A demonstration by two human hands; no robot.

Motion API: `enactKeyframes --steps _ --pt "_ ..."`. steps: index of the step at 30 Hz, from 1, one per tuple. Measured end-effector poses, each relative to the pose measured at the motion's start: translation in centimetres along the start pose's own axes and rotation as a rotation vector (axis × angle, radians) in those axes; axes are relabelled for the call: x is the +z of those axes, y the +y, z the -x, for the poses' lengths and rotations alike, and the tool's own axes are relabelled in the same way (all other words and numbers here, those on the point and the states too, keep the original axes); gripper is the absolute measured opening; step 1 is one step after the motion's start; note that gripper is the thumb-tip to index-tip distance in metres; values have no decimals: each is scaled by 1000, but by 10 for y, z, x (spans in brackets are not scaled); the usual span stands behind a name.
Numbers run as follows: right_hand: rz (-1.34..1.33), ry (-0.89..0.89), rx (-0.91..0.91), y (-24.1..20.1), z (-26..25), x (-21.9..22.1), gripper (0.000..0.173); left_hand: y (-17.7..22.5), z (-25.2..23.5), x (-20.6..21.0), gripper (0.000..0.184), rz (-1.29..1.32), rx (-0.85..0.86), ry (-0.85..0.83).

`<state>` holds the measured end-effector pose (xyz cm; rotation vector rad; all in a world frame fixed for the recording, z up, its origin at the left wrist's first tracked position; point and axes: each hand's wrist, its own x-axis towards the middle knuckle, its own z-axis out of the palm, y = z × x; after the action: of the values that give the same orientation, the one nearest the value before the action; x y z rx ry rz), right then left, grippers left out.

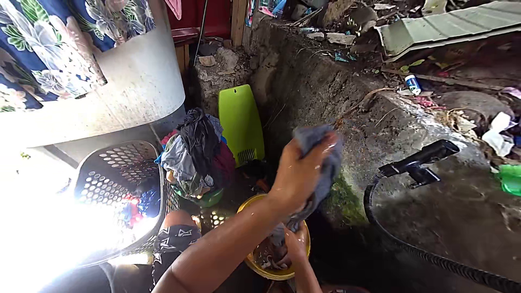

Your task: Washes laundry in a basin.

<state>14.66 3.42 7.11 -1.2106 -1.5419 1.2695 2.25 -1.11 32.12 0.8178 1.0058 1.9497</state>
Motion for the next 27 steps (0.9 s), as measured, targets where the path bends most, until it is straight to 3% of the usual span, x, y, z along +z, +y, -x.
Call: enactKeyframes --steps 2,4,8,10,12,15,17,20,24,26,27 --pt "-121 3 -86 -16 -4 -11 47 -45 7 -29 18 0 -68 154" --pt "-170 -52 -270 -33 -12 -22 41 -114 18 -67 23 -151 -205 217" --pt "75 -124 -401 -49 -23 -16 42 -237 51 -154 60 -727 -718 -27" --pt "395 -212 -311 -25 -32 -11 48 -261 63 -174 68 -798 -849 -70" --pt "731 -395 -41 17 -40 1 54 -263 71 -178 73 -763 -878 -31" --pt "1106 -700 247 106 -36 18 64 -257 77 -173 67 -454 -955 101" --pt "1215 -817 329 132 -37 21 72 -256 81 -168 63 -215 -1021 200" --pt "925 -827 148 82 -56 12 53 -262 81 -167 62 13 -1088 293" --pt "290 -1087 -298 -36 -53 -36 32 -278 72 -160 50 245 -1065 382" --pt "-35 -1099 -389 -49 -53 -56 26 -272 71 -146 37 461 -926 447" --pt "-212 -989 -366 -38 -52 -64 31 -263 71 -135 40 548 -896 497"
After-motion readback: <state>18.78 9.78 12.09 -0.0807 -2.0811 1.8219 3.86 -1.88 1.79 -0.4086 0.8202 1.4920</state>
